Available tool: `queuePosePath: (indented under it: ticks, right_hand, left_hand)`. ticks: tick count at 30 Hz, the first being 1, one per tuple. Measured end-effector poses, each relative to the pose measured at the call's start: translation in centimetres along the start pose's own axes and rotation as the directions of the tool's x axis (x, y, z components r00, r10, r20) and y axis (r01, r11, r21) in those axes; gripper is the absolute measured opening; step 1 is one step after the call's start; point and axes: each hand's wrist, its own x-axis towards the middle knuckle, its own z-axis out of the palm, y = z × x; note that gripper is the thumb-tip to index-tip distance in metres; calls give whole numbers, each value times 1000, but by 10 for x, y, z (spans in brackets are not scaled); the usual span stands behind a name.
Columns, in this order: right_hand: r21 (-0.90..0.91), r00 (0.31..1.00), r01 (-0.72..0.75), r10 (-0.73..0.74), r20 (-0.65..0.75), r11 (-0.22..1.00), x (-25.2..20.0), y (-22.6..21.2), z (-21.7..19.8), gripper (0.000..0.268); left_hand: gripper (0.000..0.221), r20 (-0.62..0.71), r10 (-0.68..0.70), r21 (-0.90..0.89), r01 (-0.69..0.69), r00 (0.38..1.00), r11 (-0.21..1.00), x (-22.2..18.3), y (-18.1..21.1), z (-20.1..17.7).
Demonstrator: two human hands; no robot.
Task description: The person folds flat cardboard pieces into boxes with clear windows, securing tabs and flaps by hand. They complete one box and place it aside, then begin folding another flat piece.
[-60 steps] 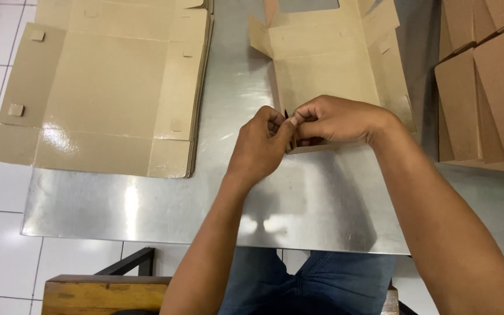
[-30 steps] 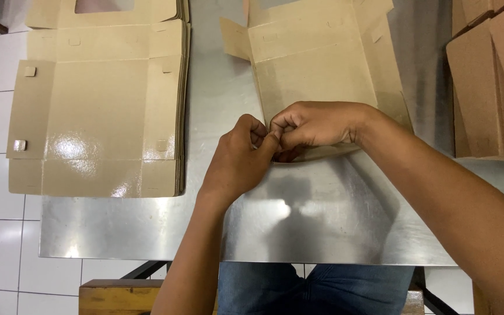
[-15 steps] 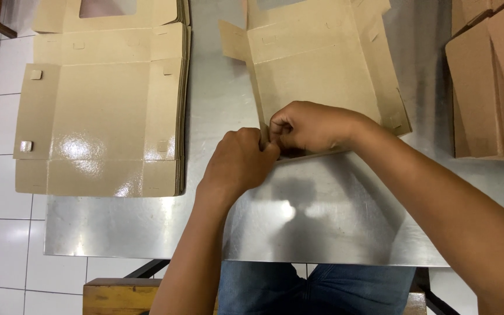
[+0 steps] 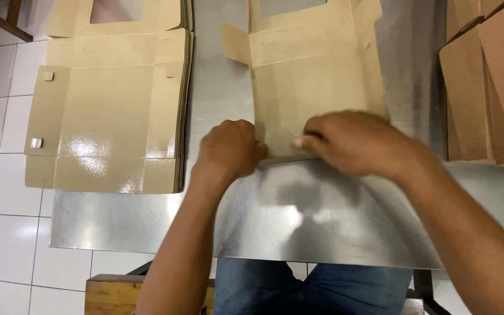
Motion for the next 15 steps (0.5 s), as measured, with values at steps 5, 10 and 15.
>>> queuePosePath:
  ticks: [5, 10, 15]
  right_hand:
    - [-9, 985, 170, -170, -15, 985, 12, -2, 47, 45]
    - [-166, 926, 343, -362, -107, 925, 33, 0, 83, 37]
    - [-238, 877, 383, -432, -209, 892, 41, 1, 96, 28]
  left_hand:
    - [30, -46, -105, 160, 111, 993, 981, -7, -17, -17]
    - [30, -21, -187, 124, 188, 982, 974, -12, -35, -15]
    - [24, -51, -185, 220, 192, 981, 956, 0, -39, -4]
